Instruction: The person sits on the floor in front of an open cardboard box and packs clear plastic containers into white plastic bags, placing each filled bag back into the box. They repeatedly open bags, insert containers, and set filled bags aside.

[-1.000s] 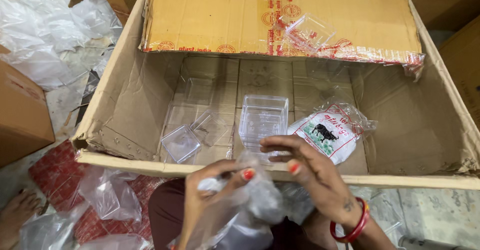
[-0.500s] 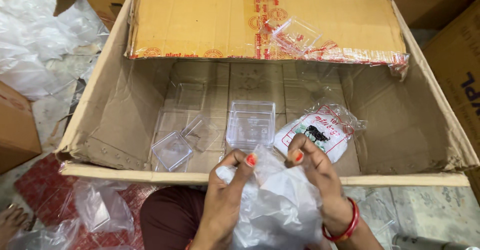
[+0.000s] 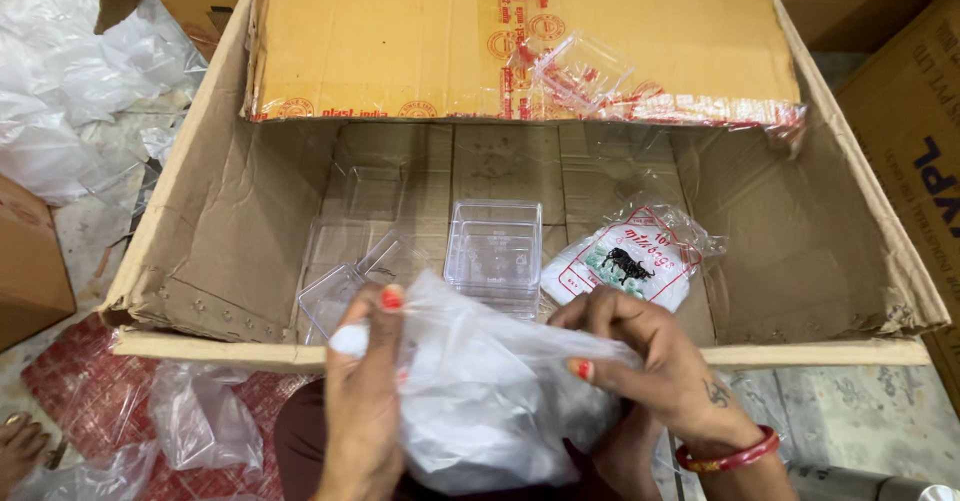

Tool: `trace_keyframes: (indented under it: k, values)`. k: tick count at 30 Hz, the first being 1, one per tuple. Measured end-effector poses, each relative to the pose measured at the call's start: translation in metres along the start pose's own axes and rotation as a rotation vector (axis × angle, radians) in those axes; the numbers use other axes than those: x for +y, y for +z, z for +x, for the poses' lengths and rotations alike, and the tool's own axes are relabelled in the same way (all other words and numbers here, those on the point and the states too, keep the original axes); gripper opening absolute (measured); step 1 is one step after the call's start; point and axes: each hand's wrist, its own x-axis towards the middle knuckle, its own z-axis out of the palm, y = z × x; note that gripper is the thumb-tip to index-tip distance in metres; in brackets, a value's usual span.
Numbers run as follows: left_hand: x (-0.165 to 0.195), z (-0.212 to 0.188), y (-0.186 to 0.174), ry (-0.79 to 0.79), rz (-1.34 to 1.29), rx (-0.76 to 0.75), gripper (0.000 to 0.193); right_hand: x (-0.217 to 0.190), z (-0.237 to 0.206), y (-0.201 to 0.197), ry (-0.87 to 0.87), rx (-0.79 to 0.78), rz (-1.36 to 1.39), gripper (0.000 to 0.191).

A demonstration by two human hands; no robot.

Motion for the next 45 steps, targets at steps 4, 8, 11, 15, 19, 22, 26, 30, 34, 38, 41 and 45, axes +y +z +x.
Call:
trace_keyframes:
  k: [4,8,11,15,19,22,26,30,34,38,41,45]
  values:
    - [-0.019,-0.003,-0.042,0.083,-0.029,-0.005,0.022,-0.004,0.008,0.002,-0.080,0.212,-0.090,0.022]
    - [-0.057,-0.005,-0.075,0.376,0.361,-0.453,0.020,0.007,0.020,0.011,-0.074,0.479,-0.017,0.025]
    - [-0.072,-0.007,-0.077,0.282,0.039,-0.550,0.012,0.012,0.023,0.011,-0.139,0.337,0.455,0.024]
    - [-0.045,-0.014,-0.052,0.164,-0.382,-0.653,0.025,0.011,0.018,0.013,-0.187,-0.074,0.770,0.034]
    - [0.000,-0.018,-0.007,0.109,0.247,-0.394,0.035,0.014,0.017,0.028,-0.173,0.118,0.209,0.044]
    - [0.004,-0.022,0.024,0.071,0.322,-0.522,0.029,0.019,0.012,0.027,-0.151,0.182,0.091,0.057]
    - [-0.011,-0.016,0.029,0.155,0.197,-0.354,0.011,0.032,0.005,0.011,-0.072,0.270,0.015,0.028]
    - [-0.021,-0.009,0.019,0.216,0.205,-0.346,0.017,0.044,0.007,0.005,0.161,0.417,0.152,0.014]
    - [-0.023,-0.012,0.024,0.078,0.104,-0.340,0.036,0.041,0.012,0.009,0.026,0.116,0.042,0.013]
    - [-0.026,-0.015,0.024,0.015,0.148,-0.384,0.058,0.032,0.012,0.009,-0.044,0.041,0.149,0.020]
    - [-0.030,-0.014,0.017,-0.003,0.128,-0.467,0.038,0.029,0.011,0.010,-0.038,0.109,0.189,0.025]
    - [-0.035,-0.013,0.009,0.092,0.100,-0.493,0.033,0.021,0.017,0.015,0.022,0.180,0.071,0.025]
